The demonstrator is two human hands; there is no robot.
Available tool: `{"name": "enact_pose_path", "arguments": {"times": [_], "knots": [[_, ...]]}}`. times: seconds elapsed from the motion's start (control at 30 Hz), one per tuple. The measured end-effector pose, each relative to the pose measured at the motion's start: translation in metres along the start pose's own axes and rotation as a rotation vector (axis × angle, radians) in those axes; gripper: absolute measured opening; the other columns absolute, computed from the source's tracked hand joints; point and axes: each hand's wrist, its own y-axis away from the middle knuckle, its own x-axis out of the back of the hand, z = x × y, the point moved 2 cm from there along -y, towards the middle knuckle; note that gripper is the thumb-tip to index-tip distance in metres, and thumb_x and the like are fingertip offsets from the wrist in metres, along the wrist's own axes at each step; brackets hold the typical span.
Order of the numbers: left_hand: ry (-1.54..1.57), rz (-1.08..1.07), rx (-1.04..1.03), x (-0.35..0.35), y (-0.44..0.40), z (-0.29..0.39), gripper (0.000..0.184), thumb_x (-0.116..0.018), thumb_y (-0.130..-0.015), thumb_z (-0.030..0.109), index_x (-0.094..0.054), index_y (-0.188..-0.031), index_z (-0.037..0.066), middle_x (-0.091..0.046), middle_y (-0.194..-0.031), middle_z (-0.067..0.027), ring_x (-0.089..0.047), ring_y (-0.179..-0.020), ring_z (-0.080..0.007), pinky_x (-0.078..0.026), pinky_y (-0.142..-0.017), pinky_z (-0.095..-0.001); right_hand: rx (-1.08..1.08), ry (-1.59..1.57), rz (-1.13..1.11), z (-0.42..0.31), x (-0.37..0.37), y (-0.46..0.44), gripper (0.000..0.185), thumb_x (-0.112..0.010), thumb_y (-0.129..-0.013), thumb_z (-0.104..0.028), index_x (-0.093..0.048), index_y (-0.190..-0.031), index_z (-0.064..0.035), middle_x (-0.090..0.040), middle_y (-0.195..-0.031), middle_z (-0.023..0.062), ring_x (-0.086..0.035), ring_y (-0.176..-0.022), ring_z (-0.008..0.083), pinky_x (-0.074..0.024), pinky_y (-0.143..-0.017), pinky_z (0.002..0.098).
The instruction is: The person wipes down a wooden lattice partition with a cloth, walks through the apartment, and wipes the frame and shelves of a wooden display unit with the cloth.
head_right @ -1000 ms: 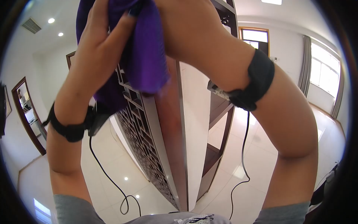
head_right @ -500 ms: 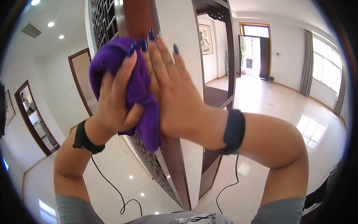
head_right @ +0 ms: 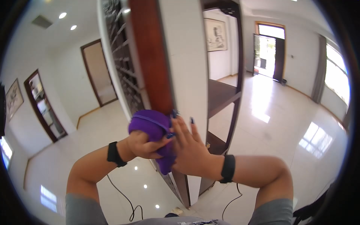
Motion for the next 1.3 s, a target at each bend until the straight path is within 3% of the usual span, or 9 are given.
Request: {"name": "enact_pose_path", "arguments": {"times": [0.13,0.3,0.37,0.4,0.53,0.73,1.03,1.13,1.3], "knots": [[-0.053,0.062,-0.070,-0.026,0.030,0.012,0.046,-0.073,-0.070,0.026,-0.061,-0.110,0.009,-0.061,-0.102,-0.0138,-0.059,-0.097,-0.0347,-0.047,-0.087,-0.0437,-0.132,-0.156,-0.128,-0.004,-0.021,0.034,0.078,-0.060,-0.075,-0.033,-0.030,-0.129,0.0145,-0.022,-0.139,0.0366,-0.015,-0.134,0.0500,-0.0106,-0.106,0.0598],[-0.081,0.352,0.841,-0.039,0.113,0.042,0.057,-0.064,-0.068,0.006,-0.048,-0.123,-0.001,-0.057,-0.101,-0.0201,-0.055,-0.090,-0.0378,-0.044,-0.080,-0.0438,-0.193,-0.433,0.179,-0.020,-0.031,0.083,0.076,-0.063,-0.068,-0.013,-0.027,-0.130,0.0138,-0.029,-0.135,0.0356,-0.023,-0.129,0.0536,-0.0175,-0.104,0.0588],[-0.061,0.484,0.976,-0.030,0.126,0.031,0.061,-0.066,-0.066,0.010,-0.050,-0.123,-0.001,-0.057,-0.101,-0.0243,-0.053,-0.085,-0.0398,-0.043,-0.081,-0.0431,-0.213,-0.497,0.236,-0.022,-0.042,0.093,0.073,-0.062,-0.066,-0.009,-0.030,-0.128,0.0131,-0.032,-0.133,0.0346,-0.027,-0.127,0.0531,-0.0205,-0.104,0.0581],[-0.085,0.466,0.886,-0.029,0.132,0.026,0.061,-0.066,-0.067,0.011,-0.049,-0.124,0.000,-0.055,-0.107,-0.0248,-0.053,-0.093,-0.0408,-0.040,-0.086,-0.0451,-0.218,-0.439,0.337,-0.027,-0.041,0.089,0.061,-0.059,-0.065,-0.004,-0.039,-0.121,0.0096,-0.043,-0.124,0.0306,-0.043,-0.116,0.0479,-0.0338,-0.098,0.0523],[0.004,0.361,0.524,-0.036,0.123,0.014,0.059,-0.068,-0.069,0.015,-0.050,-0.124,0.005,-0.053,-0.115,-0.0258,-0.053,-0.102,-0.0422,-0.040,-0.089,-0.0486,-0.227,-0.628,0.301,-0.030,-0.047,0.067,0.034,-0.057,-0.065,-0.003,-0.058,-0.100,-0.0017,-0.063,-0.093,0.0156,-0.061,-0.084,0.0331,-0.0469,-0.075,0.0392],[0.203,0.303,0.551,-0.077,0.102,0.035,0.058,-0.070,-0.070,0.023,-0.050,-0.121,0.002,-0.047,-0.122,-0.0306,-0.052,-0.103,-0.0465,-0.039,-0.093,-0.0503,-0.210,-0.798,0.011,-0.040,-0.068,0.044,0.015,-0.065,-0.073,-0.016,-0.064,-0.084,-0.0060,-0.061,-0.062,0.0102,-0.057,-0.052,0.0291,-0.0466,-0.051,0.0349],[0.217,0.359,0.250,-0.165,0.185,0.068,0.045,-0.064,-0.079,0.034,-0.055,-0.122,0.026,-0.038,-0.136,-0.0259,-0.035,-0.126,-0.0418,-0.025,-0.104,-0.0517,-0.485,-0.636,-0.544,-0.051,-0.118,0.051,0.060,-0.046,-0.088,-0.051,-0.060,-0.057,-0.0015,-0.055,-0.058,0.0174,-0.057,-0.055,0.0342,-0.0459,-0.052,0.0416],[0.205,0.388,0.225,-0.185,0.206,0.074,0.041,-0.060,-0.082,0.035,-0.055,-0.123,0.029,-0.034,-0.141,-0.0214,-0.026,-0.132,-0.0393,-0.024,-0.106,-0.0505,-0.523,-0.551,-0.868,-0.055,-0.116,0.038,0.054,-0.046,-0.088,-0.052,-0.063,-0.079,-0.0008,-0.060,-0.068,0.0193,-0.059,-0.067,0.0357,-0.0474,-0.063,0.0423],[0.216,0.384,0.173,-0.199,0.217,0.069,0.038,-0.051,-0.088,0.033,-0.053,-0.126,0.031,-0.030,-0.145,-0.0153,-0.019,-0.137,-0.0345,-0.020,-0.109,-0.0487,-0.732,-0.618,-0.859,-0.058,-0.113,0.027,0.057,-0.042,-0.090,-0.053,-0.063,-0.078,-0.0008,-0.059,-0.069,0.0204,-0.059,-0.070,0.0374,-0.0474,-0.065,0.0430]]}}
